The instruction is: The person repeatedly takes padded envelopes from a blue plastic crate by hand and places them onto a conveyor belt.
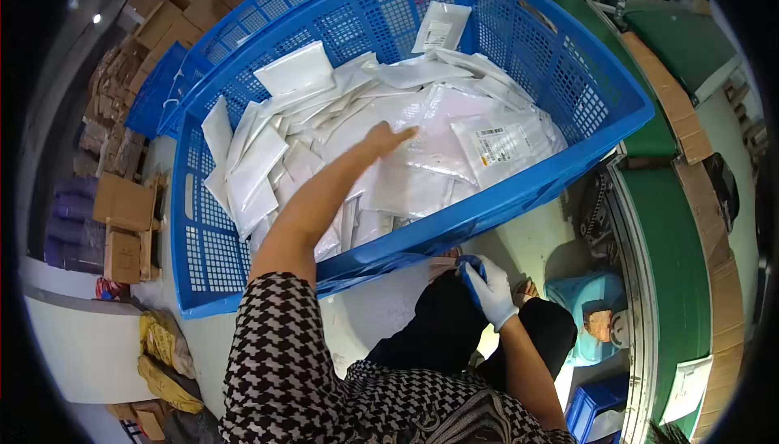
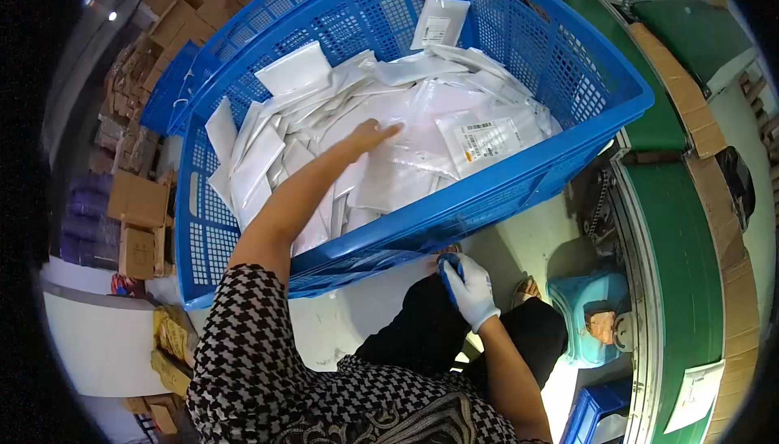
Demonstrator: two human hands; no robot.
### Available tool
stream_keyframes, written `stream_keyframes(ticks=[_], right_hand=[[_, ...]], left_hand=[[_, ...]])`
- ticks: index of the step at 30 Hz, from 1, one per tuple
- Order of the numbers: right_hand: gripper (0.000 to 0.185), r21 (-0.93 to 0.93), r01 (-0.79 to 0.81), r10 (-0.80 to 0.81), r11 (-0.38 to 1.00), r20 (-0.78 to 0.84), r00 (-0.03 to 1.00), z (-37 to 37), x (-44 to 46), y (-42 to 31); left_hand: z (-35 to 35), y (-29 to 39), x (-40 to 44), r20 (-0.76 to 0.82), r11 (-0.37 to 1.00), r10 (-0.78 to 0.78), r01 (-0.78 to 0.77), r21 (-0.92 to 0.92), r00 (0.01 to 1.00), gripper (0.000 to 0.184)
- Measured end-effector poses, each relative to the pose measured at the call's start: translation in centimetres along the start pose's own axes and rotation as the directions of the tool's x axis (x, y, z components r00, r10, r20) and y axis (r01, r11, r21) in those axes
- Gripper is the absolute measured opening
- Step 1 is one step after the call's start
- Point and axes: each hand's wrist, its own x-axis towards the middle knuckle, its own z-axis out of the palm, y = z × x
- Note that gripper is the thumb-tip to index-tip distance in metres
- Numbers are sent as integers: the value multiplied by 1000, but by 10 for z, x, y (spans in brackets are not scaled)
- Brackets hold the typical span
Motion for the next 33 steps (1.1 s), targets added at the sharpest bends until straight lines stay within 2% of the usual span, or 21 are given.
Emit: stream_keyframes(ticks=[2,4,10,14,19,21,22,24,25,26,27,28,29,30,31,32,33], right_hand=[[18,-36,4,-4,999,2,1000,0,1,-4],[18,-67,5,-5,998,3,1000,2,-1,-8],[18,-113,46,-48,993,-13,999,9,2,-16],[18,-152,67,-73,986,-35,997,11,-1,-19],[18,-229,116,-122,966,-13,992,12,0,-14],[19,-221,109,-111,969,5,994,12,0,-12],[19,-231,100,-108,968,-20,994,13,1,-10],[24,-289,111,-110,951,19,994,13,2,-7],[27,-306,89,-88,948,19,996,10,1,-8],[30,-325,67,-65,943,17,998,9,2,-10],[32,-371,19,-6,928,34,999,9,4,-7],[32,-380,36,-52,924,-31,998,11,3,-4],[31,-398,52,-97,916,-94,991,10,2,-5],[30,-414,-35,26,910,-27,999,5,4,-13],[28,-443,10,-41,896,-61,997,11,5,1],[28,-465,-27,-5,885,-69,998,8,3,-5],[28,-489,-63,28,870,-78,997,4,1,-11]], left_hand=[[14,21,0,34,999,-45,45,14,998,99],[14,40,-7,68,968,-82,95,-232,994,101],[27,71,-1,189,906,-163,223,-361,968,102],[30,112,-25,324,936,157,-36,-350,933,98],[50,154,-1,431,922,265,-97,-375,863,85],[55,173,-4,263,952,299,-304,-21,917,61],[57,178,-10,275,945,321,-326,-26,906,61],[58,180,-22,219,880,451,-389,-274,865,49],[68,172,-9,224,856,457,-359,-371,861,44],[60,175,-24,208,849,472,-378,-370,857,41],[66,170,-20,130,781,542,-440,-443,831,42],[67,165,-15,77,834,491,-443,-328,868,42],[54,166,-26,11,762,596,-562,-323,803,44],[37,176,-51,-106,803,507,-514,-303,855,45],[17,178,-61,-125,823,432,-447,-349,893,43],[-6,184,-56,-156,920,376,-387,-51,913,40],[-30,168,-54,-178,719,581,-604,-345,794,37]])
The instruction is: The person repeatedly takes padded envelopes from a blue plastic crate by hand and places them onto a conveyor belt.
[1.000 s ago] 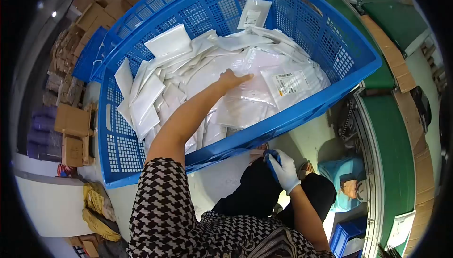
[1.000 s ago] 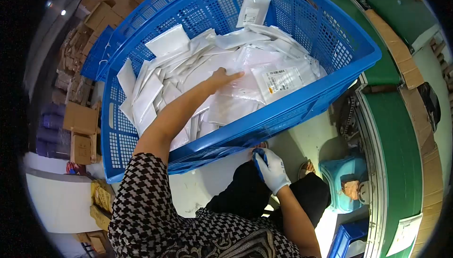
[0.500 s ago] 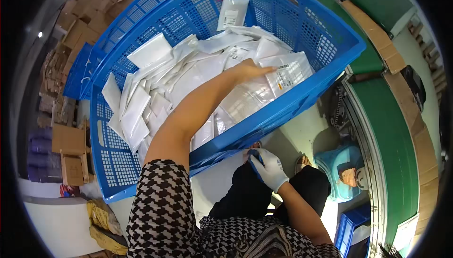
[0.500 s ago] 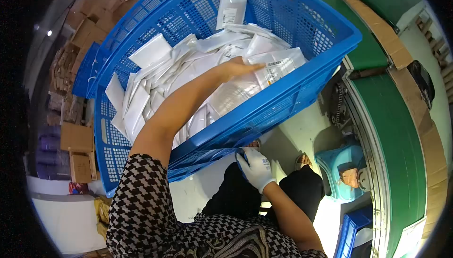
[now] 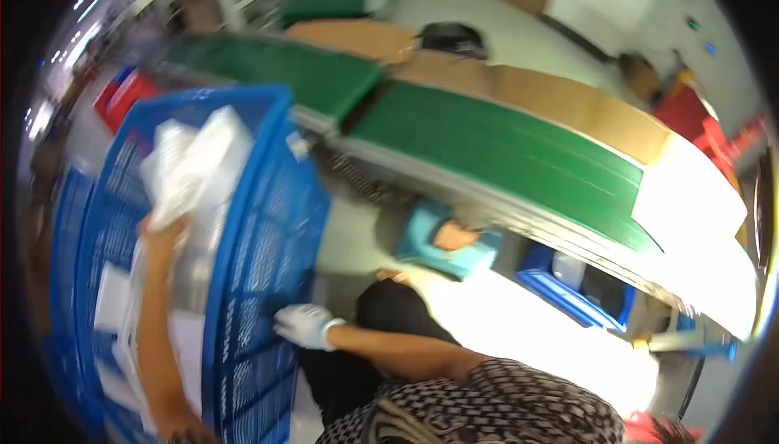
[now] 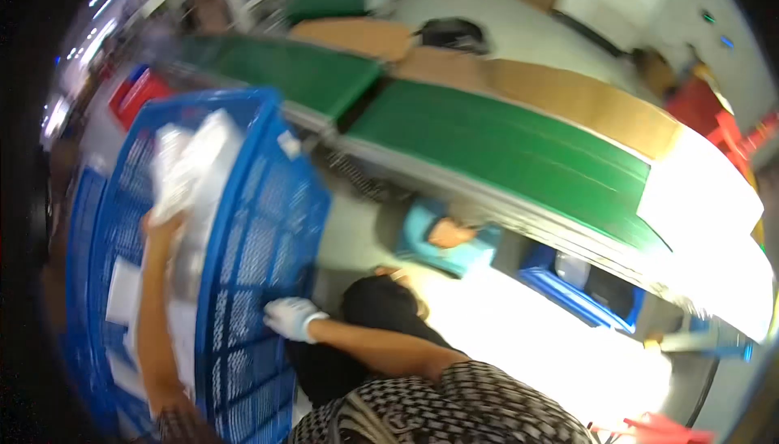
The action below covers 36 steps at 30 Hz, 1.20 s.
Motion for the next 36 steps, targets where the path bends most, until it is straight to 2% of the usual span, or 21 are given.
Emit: stream_keyframes(ticks=[1,2,4,6,8,9,11,12,13,14,15,16,18,21,23,27,31,33,34,35,36], right_hand=[[28,-3,-26,26,1000,-18,999,1,-2,2],[29,39,-5,8,999,-93,996,6,-3,7],[30,122,48,-22,991,-207,978,-6,-16,13],[29,579,-32,36,814,4,999,-37,-34,18],[29,916,-40,29,398,31,999,-56,-55,39],[29,912,-38,32,408,27,999,-79,-75,35],[30,756,480,-266,445,-400,877,-129,-132,29],[32,847,446,-179,289,-410,895,-146,-163,16],[36,901,417,-92,118,-408,908,-157,-193,6],[46,927,361,-140,106,-346,928,-161,-217,9],[50,893,247,-51,377,-246,968,-161,-236,17],[54,790,90,70,607,-166,984,-157,-250,27],[59,590,-21,223,807,-272,936,-117,-262,50],[50,298,-7,188,955,-585,789,-41,-268,101],[41,584,-185,401,791,-265,877,-77,-296,55],[34,492,-147,363,858,-380,850,-131,-311,46],[31,510,-36,323,859,-486,812,-179,-324,64],[31,558,-60,330,828,-398,856,-184,-323,72],[31,571,-63,331,818,-378,864,-181,-322,73],[33,621,-83,384,779,-369,846,-175,-320,70],[35,678,-109,432,727,-328,840,-165,-314,67]], left_hand=[[-24,37,-12,-180,956,-11,63,288,984,38],[-62,29,-3,-179,966,-75,116,232,981,64],[-113,83,-38,-123,965,11,22,262,992,62],[-154,115,-69,-217,994,-88,101,51,972,59],[-126,244,-163,-118,956,250,-225,186,961,36],[-115,262,-195,-122,957,253,-230,176,960,36],[-103,284,-236,-18,779,2,10,627,1000,61],[-118,194,-207,364,884,252,-367,291,897,47],[-63,251,-249,425,948,8,-142,284,905,25],[-39,207,-250,379,934,132,-243,262,916,41],[-14,137,-247,330,908,254,-342,244,909,59],[20,71,-239,464,989,135,-144,-17,876,56],[72,85,-262,667,965,-124,-68,255,734,47],[131,20,-265,720,978,66,-189,92,690,42],[145,9,-280,688,995,65,-99,9,723,41],[144,7,-300,624,995,32,35,-96,780,39],[145,39,-308,642,905,219,-399,147,734,42],[146,47,-306,694,952,111,-277,131,712,44],[141,35,-293,793,929,-95,-234,288,601,64],[144,27,-291,808,988,145,-37,-151,571,66],[146,21,-291,704,822,342,165,-545,622,69]])
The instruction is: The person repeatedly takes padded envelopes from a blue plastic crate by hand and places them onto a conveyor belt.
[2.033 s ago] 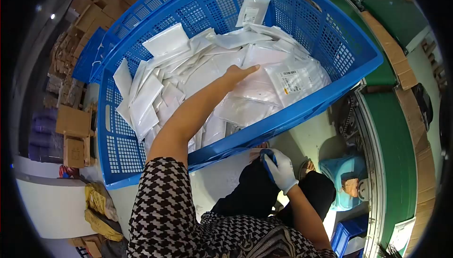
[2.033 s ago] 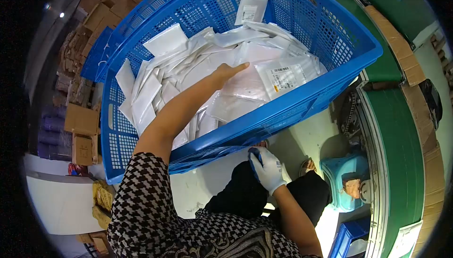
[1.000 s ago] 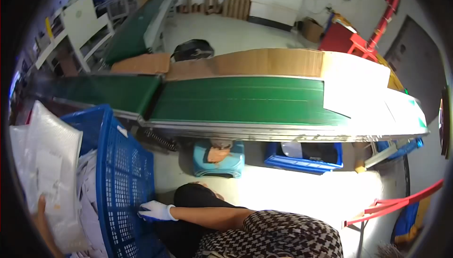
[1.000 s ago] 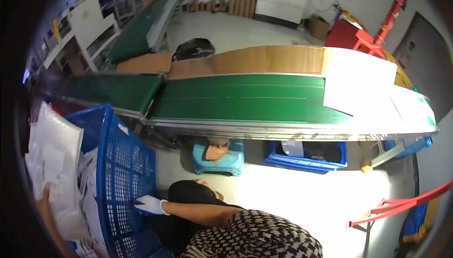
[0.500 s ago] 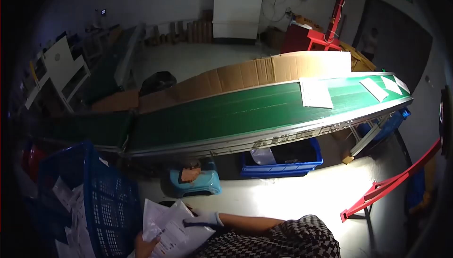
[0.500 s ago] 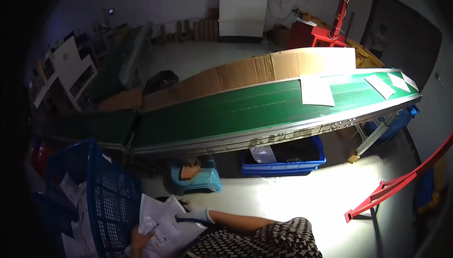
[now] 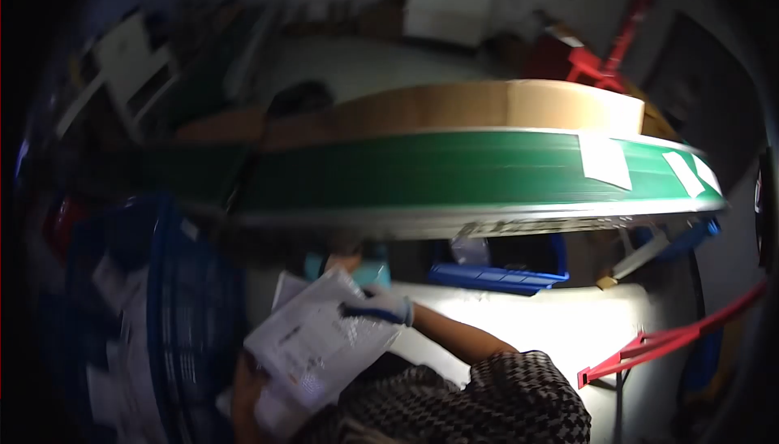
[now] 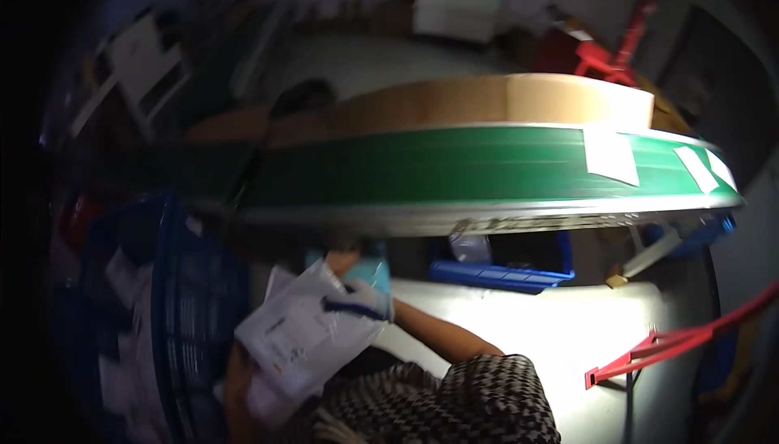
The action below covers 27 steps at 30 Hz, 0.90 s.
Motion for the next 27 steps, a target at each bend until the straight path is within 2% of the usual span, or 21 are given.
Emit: stream_keyframes(ticks=[1,2,4,5,6,7,8,10,11,12,13,15,16,17,18,21,22,23,24,25,27], right_hand=[[38,-173,-218,181,960,-206,962,17,5,7],[41,-323,-437,300,839,-395,868,36,9,17],[49,138,-310,311,941,14,950,45,8,52],[38,182,-283,279,942,48,959,53,0,38],[33,196,-279,261,940,110,959,60,-4,34],[29,213,-255,229,943,143,963,62,-5,32],[27,268,-220,181,938,161,970,64,-6,27],[22,-4,-270,267,963,179,947,47,-4,8],[24,-39,-183,186,982,141,972,38,-7,20],[30,-150,-214,226,965,75,971,24,-12,-25],[36,-402,-300,270,865,-132,954,2,-13,-45],[38,-318,-440,216,840,-548,808,-60,-13,-43],[33,-248,-68,-83,966,-550,831,-90,-8,-40],[28,-179,324,-366,929,-575,732,-109,-3,-37],[28,-177,323,-364,930,-570,736,-113,3,-28],[22,269,267,-43,925,-626,778,-117,28,12],[28,365,-32,204,931,-445,872,-64,26,-3],[34,50,24,-12,998,-237,971,-24,33,2],[39,139,-45,44,989,9,999,16,36,2],[36,-229,395,-351,889,213,912,38,56,42],[32,-270,-74,129,960,190,973,82,38,4]], left_hand=[[-10,-6,1,48,980,-71,78,-181,996,74],[-2,5,1,-79,968,-132,111,-225,988,74],[3,12,20,12,984,-140,141,-106,990,62],[14,20,28,-106,925,-378,379,-6,920,60],[3,-18,30,-17,982,-185,185,47,983,61],[13,-12,37,-3,970,-70,69,232,998,63],[15,-12,43,-29,945,-55,62,323,998,65],[20,-5,56,-71,892,-51,78,445,996,70],[17,1,49,-72,894,-44,71,442,996,70],[22,0,49,-98,895,-4,47,444,995,70],[24,0,46,-127,896,34,26,444,991,69],[26,1,39,-183,891,108,-13,454,977,69],[26,1,36,-187,891,99,-3,454,977,69],[25,2,35,-221,910,54,43,412,974,68],[25,2,34,-254,927,12,85,366,967,68],[30,7,37,-330,951,-63,156,265,942,68],[34,11,38,-303,953,-57,142,267,951,67],[38,15,38,-272,954,-55,131,270,961,67],[41,19,38,-240,954,-53,120,275,969,67],[41,20,36,-207,954,-51,109,280,977,67],[31,23,22,-227,913,-50,136,384,973,67]])
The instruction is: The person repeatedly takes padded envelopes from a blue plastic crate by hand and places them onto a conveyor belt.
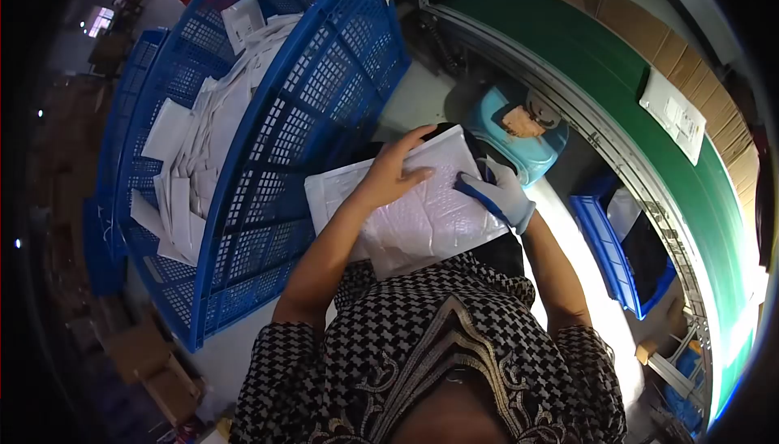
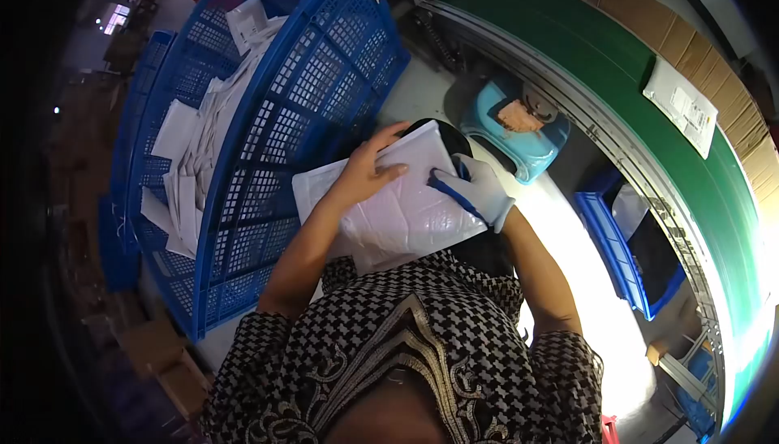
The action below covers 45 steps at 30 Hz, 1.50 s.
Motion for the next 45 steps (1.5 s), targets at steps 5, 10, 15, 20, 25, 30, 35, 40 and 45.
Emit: stream_keyframes(ticks=[5,10,15,20,25,30,35,40,45], right_hand=[[30,-256,51,-191,965,-556,809,-104,-24,-31],[33,-824,-183,-724,537,-561,403,-253,-30,-55],[30,-629,92,-438,772,-422,794,-319,54,68],[76,-321,491,-406,810,297,864,-19,10,-9],[20,32,428,-423,903,-110,900,8,17,-61],[37,-793,502,-818,344,9,575,-143,60,-93],[38,-986,163,-660,38,98,745,-292,190,17],[38,-548,486,-419,681,253,872,-48,165,-70],[33,-368,840,-650,398,533,542,151,182,-99]], left_hand=[[-21,-24,-19,-138,922,83,-23,388,987,68],[-36,-40,-46,-278,802,222,-12,597,935,64],[-42,-23,-36,-279,997,1,19,71,960,52],[-48,70,-14,-444,978,97,-168,-124,891,49],[-66,116,-1,-515,934,314,-356,18,798,45],[-137,108,-39,-607,887,438,-209,412,663,39],[-229,61,-117,-698,852,269,174,493,663,36],[-290,-20,-133,-700,821,-131,473,320,701,34],[-308,-117,-57,-480,519,-113,464,718,870,50]])
